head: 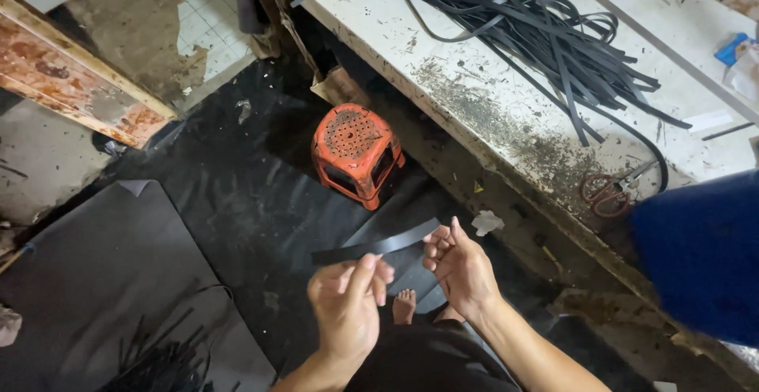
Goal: Applying edge paint to the ends of thin leather straps using a small applicator tool over a makeshift workstation.
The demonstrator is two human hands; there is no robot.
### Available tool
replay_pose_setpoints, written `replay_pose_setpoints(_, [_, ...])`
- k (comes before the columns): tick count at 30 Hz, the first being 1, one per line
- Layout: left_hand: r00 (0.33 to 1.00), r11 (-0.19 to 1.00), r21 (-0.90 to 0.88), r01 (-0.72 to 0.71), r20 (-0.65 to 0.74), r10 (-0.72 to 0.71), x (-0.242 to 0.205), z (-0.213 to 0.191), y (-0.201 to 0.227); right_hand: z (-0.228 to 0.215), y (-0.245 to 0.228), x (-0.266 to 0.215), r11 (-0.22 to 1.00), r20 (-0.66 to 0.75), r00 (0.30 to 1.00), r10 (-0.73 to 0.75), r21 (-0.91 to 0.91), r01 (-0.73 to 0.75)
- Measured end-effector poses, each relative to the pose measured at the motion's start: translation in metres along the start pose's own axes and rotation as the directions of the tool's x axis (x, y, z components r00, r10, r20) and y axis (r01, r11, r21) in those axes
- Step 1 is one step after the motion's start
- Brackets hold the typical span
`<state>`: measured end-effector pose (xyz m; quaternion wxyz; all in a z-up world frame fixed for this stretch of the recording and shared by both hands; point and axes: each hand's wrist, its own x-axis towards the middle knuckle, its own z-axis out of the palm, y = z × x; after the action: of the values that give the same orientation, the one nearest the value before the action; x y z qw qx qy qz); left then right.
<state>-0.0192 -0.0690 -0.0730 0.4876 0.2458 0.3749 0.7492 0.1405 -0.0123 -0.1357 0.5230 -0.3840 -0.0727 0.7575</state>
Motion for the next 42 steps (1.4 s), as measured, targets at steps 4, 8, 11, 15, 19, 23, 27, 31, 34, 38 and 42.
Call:
replay_pose_setpoints(4, [0.996,0.998,-0.022,0.051,-0.079,-0.052,-0.008,-0.027,0.009,0.002,-0.006,0.011,0.999,-0.001,1.000,-0.021,0.047,0.021])
replay_pose_setpoints(8, [0.989,0.996,-0.004,0.092,-0.119,-0.092,-0.015,-0.047,0.019,0.012,-0.017,0.026,0.984,0.037,0.986,-0.160,0.086,0.157])
replay_pose_setpoints(11, [0.983,0.997,-0.054,0.053,-0.174,-0.061,-0.017,-0.069,0.011,0.025,-0.027,0.031,0.968,0.086,0.966,-0.246,0.080,0.239])
replay_pose_setpoints(15, [0.970,0.992,-0.125,0.001,-0.240,-0.031,-0.017,-0.094,-0.001,0.041,-0.033,0.031,0.936,0.121,0.929,-0.350,0.015,0.351])
replay_pose_setpoints(19, [0.932,0.976,-0.218,0.012,-0.352,-0.090,-0.022,-0.127,-0.020,0.050,-0.028,0.032,0.918,0.135,0.916,-0.378,-0.071,0.390])
replay_pose_setpoints(23, [0.895,0.978,-0.210,0.001,-0.435,-0.094,-0.026,-0.144,-0.020,0.057,-0.023,0.035,0.875,0.188,0.874,-0.448,-0.110,0.472])
replay_pose_setpoints(27, [0.888,0.992,-0.124,0.013,-0.456,-0.069,-0.031,-0.154,-0.014,0.062,-0.023,0.040,0.851,0.228,0.844,-0.485,-0.098,0.516])
replay_pose_setpoints(31, [0.897,0.994,-0.106,-0.012,-0.441,-0.036,-0.037,-0.179,-0.025,0.072,-0.029,0.045,0.844,0.216,0.836,-0.505,-0.078,0.530])
replay_pose_setpoints(34, [0.841,0.995,-0.096,-0.013,-0.539,-0.041,-0.042,-0.206,-0.048,0.080,-0.035,0.051,0.840,0.196,0.834,-0.516,-0.074,0.537])
replay_pose_setpoints(38, [0.868,0.983,-0.168,-0.071,-0.496,-0.022,-0.041,-0.235,-0.080,0.094,-0.041,0.061,0.782,0.277,0.764,-0.583,-0.065,0.620])
replay_pose_setpoints(42, [0.787,0.963,-0.269,0.036,-0.586,-0.193,-0.038,-0.263,-0.113,0.114,-0.048,0.073,0.755,0.307,0.732,-0.608,-0.058,0.653])
